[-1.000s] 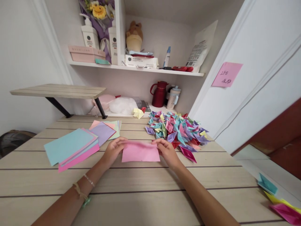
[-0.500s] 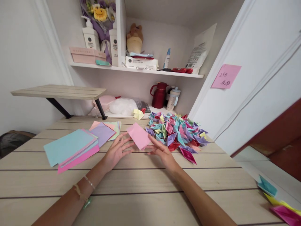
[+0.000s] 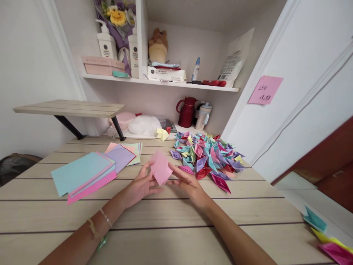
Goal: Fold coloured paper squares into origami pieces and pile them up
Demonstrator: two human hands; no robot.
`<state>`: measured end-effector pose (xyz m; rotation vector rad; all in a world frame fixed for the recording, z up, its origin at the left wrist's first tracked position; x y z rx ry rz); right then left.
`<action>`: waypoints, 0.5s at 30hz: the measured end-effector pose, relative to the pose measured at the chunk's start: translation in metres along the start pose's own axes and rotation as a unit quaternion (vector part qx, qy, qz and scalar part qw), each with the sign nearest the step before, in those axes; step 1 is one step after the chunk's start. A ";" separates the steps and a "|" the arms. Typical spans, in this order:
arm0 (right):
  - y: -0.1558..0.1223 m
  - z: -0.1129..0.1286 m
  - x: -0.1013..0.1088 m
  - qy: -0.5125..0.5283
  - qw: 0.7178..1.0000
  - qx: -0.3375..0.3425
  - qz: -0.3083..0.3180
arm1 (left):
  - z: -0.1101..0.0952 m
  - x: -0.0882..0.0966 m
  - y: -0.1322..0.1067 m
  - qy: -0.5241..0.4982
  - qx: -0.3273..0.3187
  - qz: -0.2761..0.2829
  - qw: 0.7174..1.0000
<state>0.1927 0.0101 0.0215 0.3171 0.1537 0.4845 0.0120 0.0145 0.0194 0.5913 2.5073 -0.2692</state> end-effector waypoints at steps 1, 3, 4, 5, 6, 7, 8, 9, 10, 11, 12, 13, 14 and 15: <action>0.000 0.000 -0.001 -0.004 1.000 -0.002 0.008 | 0.000 -0.001 0.000 -0.006 -0.018 -0.007 1.000; -0.002 -0.002 -0.002 -0.035 0.999 -0.005 0.027 | 0.000 0.002 0.002 -0.004 -0.059 -0.039 0.997; -0.002 -0.002 -0.002 -0.065 0.997 -0.007 0.034 | 0.000 0.005 0.004 0.002 -0.076 -0.059 0.995; -0.003 -0.002 -0.002 -0.102 0.994 -0.007 0.038 | 0.000 0.009 0.006 0.009 -0.089 -0.077 0.993; -0.004 -0.002 -0.002 -0.143 0.989 -0.006 0.038 | 0.000 0.013 0.008 0.013 -0.101 -0.094 0.990; -0.004 -0.002 -0.002 -0.185 0.982 -0.002 0.034 | 0.000 0.017 0.009 0.015 -0.105 -0.111 0.988; -0.004 -0.001 -0.002 -0.221 0.975 0.006 0.030 | 0.000 0.020 0.010 0.018 -0.106 -0.125 0.986; -0.004 0.000 -0.002 -0.248 0.968 0.016 0.026 | 0.000 0.022 0.011 0.021 -0.105 -0.137 0.985; -0.004 0.001 -0.002 -0.263 0.964 0.028 0.022 | -0.001 0.023 0.011 0.027 -0.101 -0.145 0.984; -0.004 0.002 -0.002 -0.269 0.962 0.041 0.019 | 0.000 0.024 0.011 0.035 -0.095 -0.150 0.983; -0.003 0.002 -0.002 -0.268 0.962 0.053 0.015 | 0.000 0.023 0.011 0.046 -0.086 -0.153 0.983; -0.002 0.002 -0.002 -0.263 0.963 0.063 0.013 | 0.001 0.023 0.011 0.062 -0.073 -0.153 0.984; -0.001 0.002 -0.001 -0.259 0.963 0.072 0.009 | 0.003 0.022 0.010 0.080 -0.059 -0.150 0.984; -0.001 0.002 0.000 -0.257 0.963 0.080 0.004 | 0.004 0.021 0.010 0.100 -0.046 -0.145 0.983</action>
Point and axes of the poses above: each hand's wrist, its own y-axis towards the middle knuckle, its own x-axis out of the back of the hand, z = x × y, the point moved 2 cm from there along y, towards the middle knuckle, and after that the axes turned 4 degrees about -z, right-handed, at the moved point
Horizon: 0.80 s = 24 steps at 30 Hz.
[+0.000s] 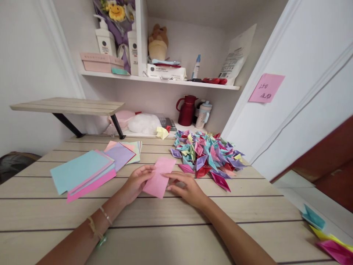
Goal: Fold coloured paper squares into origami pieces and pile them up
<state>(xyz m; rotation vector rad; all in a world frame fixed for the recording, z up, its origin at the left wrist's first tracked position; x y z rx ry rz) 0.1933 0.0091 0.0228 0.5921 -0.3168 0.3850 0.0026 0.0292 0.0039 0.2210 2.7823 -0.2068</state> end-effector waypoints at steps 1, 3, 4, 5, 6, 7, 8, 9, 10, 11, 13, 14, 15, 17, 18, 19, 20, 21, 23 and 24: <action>0.001 -0.001 0.001 -0.001 1.000 0.005 -0.007 | 0.001 -0.001 -0.001 0.018 0.005 0.008 1.000; 0.002 -0.004 0.002 -0.004 1.000 0.002 -0.023 | 0.002 -0.003 -0.003 0.040 0.009 0.029 0.999; 0.002 -0.006 0.003 -0.007 0.999 -0.006 -0.035 | 0.002 -0.004 -0.004 0.045 0.007 0.039 0.998; 0.002 -0.009 0.003 -0.010 0.999 -0.018 -0.049 | 0.002 -0.005 -0.005 0.048 0.003 0.047 0.998; 0.002 -0.012 0.003 -0.012 0.997 -0.033 -0.063 | 0.002 -0.006 -0.005 0.052 -0.002 0.056 0.997; 0.002 -0.016 0.003 -0.012 0.996 -0.048 -0.079 | 0.002 -0.007 -0.006 0.056 -0.010 0.064 0.996; 0.002 -0.020 0.003 -0.010 0.993 -0.065 -0.098 | 0.002 -0.008 -0.006 0.062 -0.019 0.074 0.995; 0.001 -0.023 0.002 -0.004 0.990 -0.081 -0.118 | 0.004 -0.009 -0.005 0.066 -0.028 0.083 0.994; 0.001 -0.027 0.001 0.003 0.986 -0.094 -0.139 | 0.006 -0.010 -0.005 0.069 -0.036 0.091 0.993; 0.000 -0.030 0.000 0.014 0.982 -0.104 -0.157 | 0.009 -0.010 -0.004 0.069 -0.042 0.096 0.992; 0.000 -0.033 -0.001 0.043 0.977 -0.115 -0.173 | 0.015 -0.009 -0.001 0.063 -0.057 0.091 0.992; 0.000 -0.033 -0.002 0.058 0.976 -0.117 -0.173 | 0.017 -0.008 0.000 0.060 -0.063 0.085 0.993; 0.000 -0.033 -0.002 0.070 0.976 -0.118 -0.169 | 0.019 -0.007 0.002 0.058 -0.066 0.081 0.993; 0.000 -0.030 -0.002 0.067 0.978 -0.120 -0.156 | 0.021 -0.006 0.003 0.060 -0.064 0.078 0.993; 0.000 -0.027 -0.001 0.054 0.981 -0.121 -0.145 | 0.020 -0.006 0.004 0.061 -0.063 0.074 0.993; 0.000 -0.025 -0.001 0.037 0.983 -0.121 -0.131 | 0.019 -0.005 0.004 0.062 -0.062 0.066 0.994; 0.000 -0.024 -0.001 0.022 0.986 -0.121 -0.117 | 0.017 -0.005 0.004 0.062 -0.064 0.054 0.995; -0.001 -0.022 -0.001 0.010 0.987 -0.120 -0.104 | 0.014 -0.006 0.003 0.061 -0.068 0.039 0.995; -0.001 -0.021 -0.003 0.014 0.988 -0.118 -0.099 | 0.010 -0.006 0.001 0.064 -0.074 0.010 0.995; -0.002 -0.021 -0.004 0.034 0.987 -0.117 -0.106 | 0.009 -0.007 0.001 0.069 -0.073 0.001 0.995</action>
Point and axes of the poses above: each hand's wrist, its own y-axis towards the middle knuckle, its own x-axis out of the back of the hand, z = x × y, the point moved 2 cm from there along y, towards the middle knuckle, and after that the axes turned 4 degrees about -z, right-handed, at the moved point
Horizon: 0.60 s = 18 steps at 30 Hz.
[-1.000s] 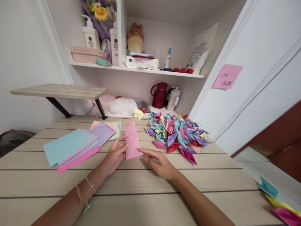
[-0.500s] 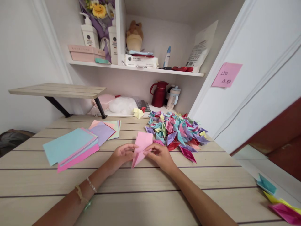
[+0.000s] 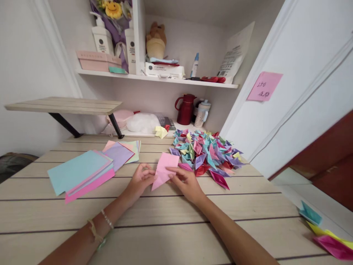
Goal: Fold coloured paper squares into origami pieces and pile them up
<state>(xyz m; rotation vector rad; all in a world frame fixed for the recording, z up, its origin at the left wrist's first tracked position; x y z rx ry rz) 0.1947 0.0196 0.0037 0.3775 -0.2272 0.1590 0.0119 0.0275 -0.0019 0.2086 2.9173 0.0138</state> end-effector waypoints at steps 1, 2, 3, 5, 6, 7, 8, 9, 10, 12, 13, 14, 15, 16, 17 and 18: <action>0.000 -0.001 -0.001 0.028 1.000 -0.003 -0.006 | -0.001 0.000 0.000 0.007 0.004 -0.002 1.000; 0.000 -0.002 -0.002 0.058 0.998 -0.009 -0.014 | -0.001 -0.001 -0.001 0.015 0.010 0.000 1.000; 0.000 -0.004 -0.003 0.088 0.996 -0.016 -0.022 | -0.001 -0.001 0.000 0.025 0.016 0.003 1.000; 0.002 -0.007 -0.003 0.129 0.990 -0.033 -0.039 | 0.001 0.000 0.001 0.045 0.024 0.013 0.999; 0.003 -0.008 -0.003 0.139 0.988 -0.039 -0.049 | 0.003 0.001 0.002 0.057 0.021 0.015 0.998; 0.004 -0.009 -0.002 0.144 0.987 -0.045 -0.058 | 0.004 0.002 0.003 0.070 0.013 0.014 0.997; 0.005 -0.010 0.000 0.146 0.986 -0.047 -0.063 | 0.004 0.003 0.004 0.084 0.001 0.010 0.996; 0.006 -0.010 0.001 0.140 0.987 -0.045 -0.065 | 0.004 0.004 0.004 0.100 -0.010 0.006 0.995; 0.007 -0.010 0.002 0.124 0.989 -0.037 -0.067 | 0.004 0.005 0.004 0.116 -0.016 0.004 0.993; 0.007 -0.008 0.005 0.070 0.994 -0.006 -0.079 | 0.001 0.004 0.002 0.136 -0.004 0.012 0.991; 0.007 -0.006 0.007 0.038 0.995 0.017 -0.091 | 0.000 0.003 0.001 0.132 0.012 0.023 0.991; 0.006 -0.005 0.008 0.009 0.994 0.040 -0.099 | -0.001 0.002 -0.001 0.119 0.031 0.036 0.992; 0.005 -0.003 0.009 -0.012 0.993 0.063 -0.102 | -0.003 0.001 -0.003 0.098 0.049 0.050 0.993; 0.005 -0.001 0.009 -0.024 0.991 0.083 -0.099 | -0.004 0.000 -0.005 0.075 0.064 0.062 0.993; 0.004 0.000 0.009 -0.031 0.990 0.100 -0.090 | -0.005 0.000 -0.006 0.053 0.077 0.073 0.993; 0.003 0.002 0.008 -0.035 0.990 0.113 -0.078 | -0.006 0.000 -0.007 0.036 0.085 0.080 0.992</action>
Point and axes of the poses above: each hand's wrist, its own y-axis towards the middle knuckle, its own x-axis out of the back of the hand, z = x × y, the point moved 2 cm from there along y, towards the middle knuckle, and after that the axes turned 4 degrees about -z, right-handed, at the moved point
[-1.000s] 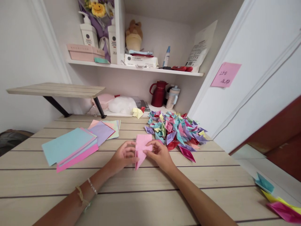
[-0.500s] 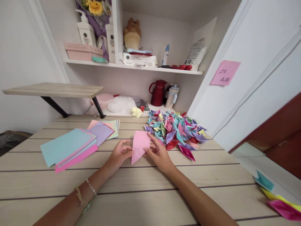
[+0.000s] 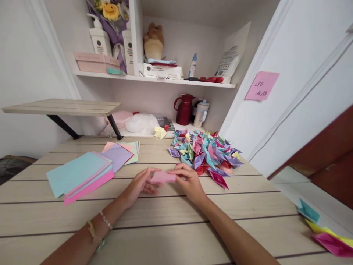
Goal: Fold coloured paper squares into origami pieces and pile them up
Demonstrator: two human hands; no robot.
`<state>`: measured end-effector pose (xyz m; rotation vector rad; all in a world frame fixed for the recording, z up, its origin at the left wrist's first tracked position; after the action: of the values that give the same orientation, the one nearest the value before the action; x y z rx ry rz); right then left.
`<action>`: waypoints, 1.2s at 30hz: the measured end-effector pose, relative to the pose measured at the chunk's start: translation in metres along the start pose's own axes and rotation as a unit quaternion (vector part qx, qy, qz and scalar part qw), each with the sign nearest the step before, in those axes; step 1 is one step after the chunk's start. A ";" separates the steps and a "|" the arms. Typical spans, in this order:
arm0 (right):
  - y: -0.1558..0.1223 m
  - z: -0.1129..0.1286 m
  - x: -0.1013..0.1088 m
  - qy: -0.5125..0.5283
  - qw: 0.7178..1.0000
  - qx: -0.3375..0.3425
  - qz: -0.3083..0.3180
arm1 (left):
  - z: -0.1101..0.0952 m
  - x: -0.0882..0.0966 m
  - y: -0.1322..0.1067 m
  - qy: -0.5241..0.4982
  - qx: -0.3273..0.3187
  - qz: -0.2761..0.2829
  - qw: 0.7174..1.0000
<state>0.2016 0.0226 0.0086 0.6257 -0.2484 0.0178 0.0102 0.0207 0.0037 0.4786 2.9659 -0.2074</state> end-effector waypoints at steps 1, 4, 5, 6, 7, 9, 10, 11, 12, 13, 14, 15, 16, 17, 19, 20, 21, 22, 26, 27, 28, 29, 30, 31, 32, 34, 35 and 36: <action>0.000 0.002 0.000 0.002 1.000 0.012 0.012 | 0.000 0.000 0.000 -0.011 0.002 0.002 1.000; -0.001 0.007 -0.002 0.015 0.998 0.036 0.049 | -0.001 0.001 0.000 -0.026 -0.009 -0.010 1.000; -0.002 0.009 -0.003 0.019 0.997 0.043 0.063 | -0.001 0.002 0.001 -0.032 -0.013 -0.018 0.999; -0.002 0.011 -0.003 0.022 0.996 0.049 0.078 | -0.002 0.002 0.001 -0.037 -0.016 -0.026 0.999; -0.002 0.013 -0.004 0.025 0.994 0.054 0.093 | -0.002 0.003 0.001 -0.041 -0.019 -0.035 0.998; -0.003 0.016 -0.005 0.027 0.990 0.061 0.121 | -0.002 0.004 0.002 -0.034 -0.029 -0.057 0.997; -0.003 0.017 -0.006 0.028 0.989 0.061 0.132 | -0.002 0.005 0.002 -0.025 -0.037 -0.067 0.997; -0.003 0.017 -0.007 0.031 0.988 0.059 0.140 | -0.002 0.005 0.002 -0.015 -0.043 -0.073 0.996; -0.004 0.017 -0.007 0.034 0.987 0.055 0.145 | -0.001 0.005 0.002 -0.006 -0.047 -0.073 0.996; -0.004 0.017 -0.008 0.038 0.987 0.051 0.146 | -0.001 0.005 0.002 0.001 -0.047 -0.070 0.996; -0.004 0.016 -0.008 0.040 0.988 0.047 0.144 | 0.000 0.005 0.002 0.004 -0.045 -0.064 0.997; -0.003 0.016 -0.008 0.041 0.989 0.044 0.138 | 0.001 0.004 0.002 0.006 -0.040 -0.055 0.998; -0.003 0.015 -0.008 0.039 0.990 0.041 0.128 | 0.002 0.003 0.002 0.007 -0.035 -0.046 0.998; -0.002 0.015 -0.007 0.035 0.992 0.038 0.116 | 0.003 0.002 0.002 0.009 -0.032 -0.039 0.999; -0.001 0.014 -0.006 0.027 0.994 0.035 0.095 | 0.003 0.000 0.001 0.013 -0.028 -0.032 0.999; -0.001 0.013 -0.006 0.024 0.995 0.034 0.088 | 0.002 0.000 0.001 0.016 -0.027 -0.032 0.999; -0.001 0.012 -0.006 0.022 0.996 0.031 0.082 | 0.001 -0.001 0.001 0.020 -0.031 -0.035 0.999; -0.001 0.011 -0.006 0.017 0.997 0.027 0.077 | 0.000 -0.001 0.000 0.022 -0.039 -0.042 0.998; -0.003 0.004 -0.007 -0.008 0.999 -0.004 0.031 | -0.002 0.000 0.000 0.023 -0.055 -0.028 0.998; -0.003 0.002 -0.007 -0.009 1.000 -0.010 0.023 | -0.001 0.000 0.000 0.022 -0.049 -0.017 0.998; -0.004 0.002 -0.007 -0.005 1.000 -0.016 0.017 | 0.000 0.000 0.001 0.022 -0.045 -0.010 0.999; -0.004 0.001 -0.008 0.006 1.000 -0.024 0.012 | 0.001 0.000 0.001 0.021 -0.046 -0.013 0.999; -0.004 0.000 -0.008 0.022 0.999 -0.035 0.008 | 0.001 0.001 0.002 0.020 -0.055 -0.024 0.998; -0.004 0.000 -0.008 0.041 0.998 -0.049 0.002 | 0.001 0.001 0.002 0.017 -0.067 -0.038 0.997; -0.004 -0.001 -0.009 0.064 0.996 -0.066 -0.004 | 0.000 0.001 0.002 0.011 -0.081 -0.050 0.995; -0.003 -0.004 -0.010 0.116 0.988 -0.105 -0.011 | -0.001 0.000 0.002 -0.008 -0.095 -0.051 0.994; -0.003 -0.005 -0.010 0.143 0.981 -0.127 -0.008 | -0.001 0.000 0.002 -0.018 -0.092 -0.042 0.995; -0.003 -0.007 -0.011 0.170 0.974 -0.149 -0.001 | -0.001 -0.001 0.002 -0.025 -0.085 -0.030 0.996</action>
<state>0.1924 0.0245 -0.0014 0.3155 0.0816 0.0840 0.0119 0.0220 0.0050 0.3587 2.9167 0.0270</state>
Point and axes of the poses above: each hand's wrist, its own y-axis towards the middle knuckle, its own x-axis out of the back of the hand, z = x × y, the point moved 2 cm from there along y, towards the middle knuckle, and after that the axes turned 4 degrees about -z, right-handed, at the moved point
